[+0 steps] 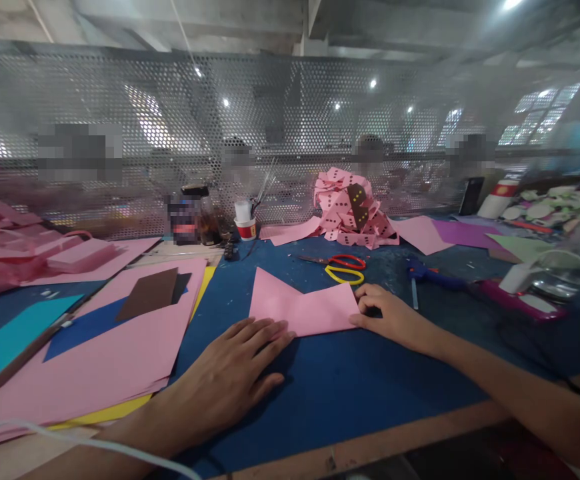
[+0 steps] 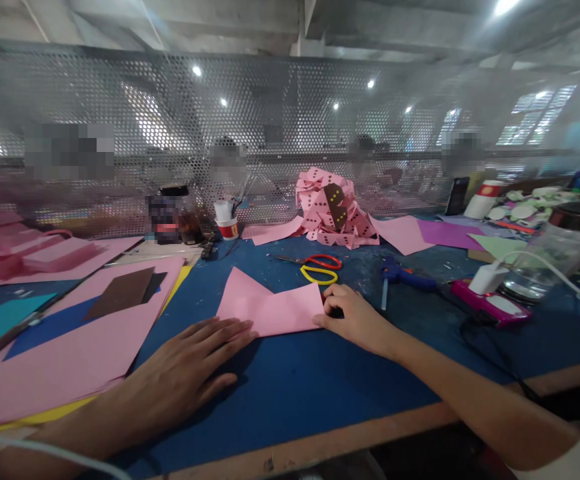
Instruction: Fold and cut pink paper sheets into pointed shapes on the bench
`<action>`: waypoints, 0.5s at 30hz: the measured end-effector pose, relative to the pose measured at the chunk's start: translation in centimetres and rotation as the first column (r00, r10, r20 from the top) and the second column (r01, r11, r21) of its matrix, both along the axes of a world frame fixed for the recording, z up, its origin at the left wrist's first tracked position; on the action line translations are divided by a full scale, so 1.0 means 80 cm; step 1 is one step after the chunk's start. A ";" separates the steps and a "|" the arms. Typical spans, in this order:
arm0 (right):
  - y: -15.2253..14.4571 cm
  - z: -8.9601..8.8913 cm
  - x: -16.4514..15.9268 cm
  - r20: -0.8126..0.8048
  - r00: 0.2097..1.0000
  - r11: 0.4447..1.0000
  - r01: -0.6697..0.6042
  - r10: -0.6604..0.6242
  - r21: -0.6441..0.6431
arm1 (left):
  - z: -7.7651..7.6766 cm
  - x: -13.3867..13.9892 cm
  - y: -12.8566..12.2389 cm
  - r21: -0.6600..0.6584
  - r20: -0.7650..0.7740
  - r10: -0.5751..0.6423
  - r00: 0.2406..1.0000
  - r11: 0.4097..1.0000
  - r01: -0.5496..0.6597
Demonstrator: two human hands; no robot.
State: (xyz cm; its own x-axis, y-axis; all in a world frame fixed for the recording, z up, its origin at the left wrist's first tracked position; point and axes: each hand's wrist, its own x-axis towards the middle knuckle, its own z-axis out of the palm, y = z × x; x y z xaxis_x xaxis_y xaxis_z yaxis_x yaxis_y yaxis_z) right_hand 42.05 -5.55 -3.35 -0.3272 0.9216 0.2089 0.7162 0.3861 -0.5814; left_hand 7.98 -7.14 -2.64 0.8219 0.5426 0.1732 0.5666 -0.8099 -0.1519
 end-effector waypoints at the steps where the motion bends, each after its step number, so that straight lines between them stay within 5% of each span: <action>1: 0.000 0.000 0.000 -0.013 1.000 1.000 0.002 -0.002 -0.008 | 0.000 0.000 0.000 0.003 0.000 0.000 1.000 1.000 0.000; 7: -0.004 0.001 0.005 -0.086 0.996 0.997 0.007 -0.013 -0.076 | -0.003 -0.002 0.000 -0.007 0.021 0.003 1.000 1.000 -0.003; 15: -0.009 0.004 -0.001 0.012 0.999 0.985 0.047 -0.046 -0.167 | -0.001 -0.005 -0.001 0.031 -0.016 -0.001 1.000 1.000 0.001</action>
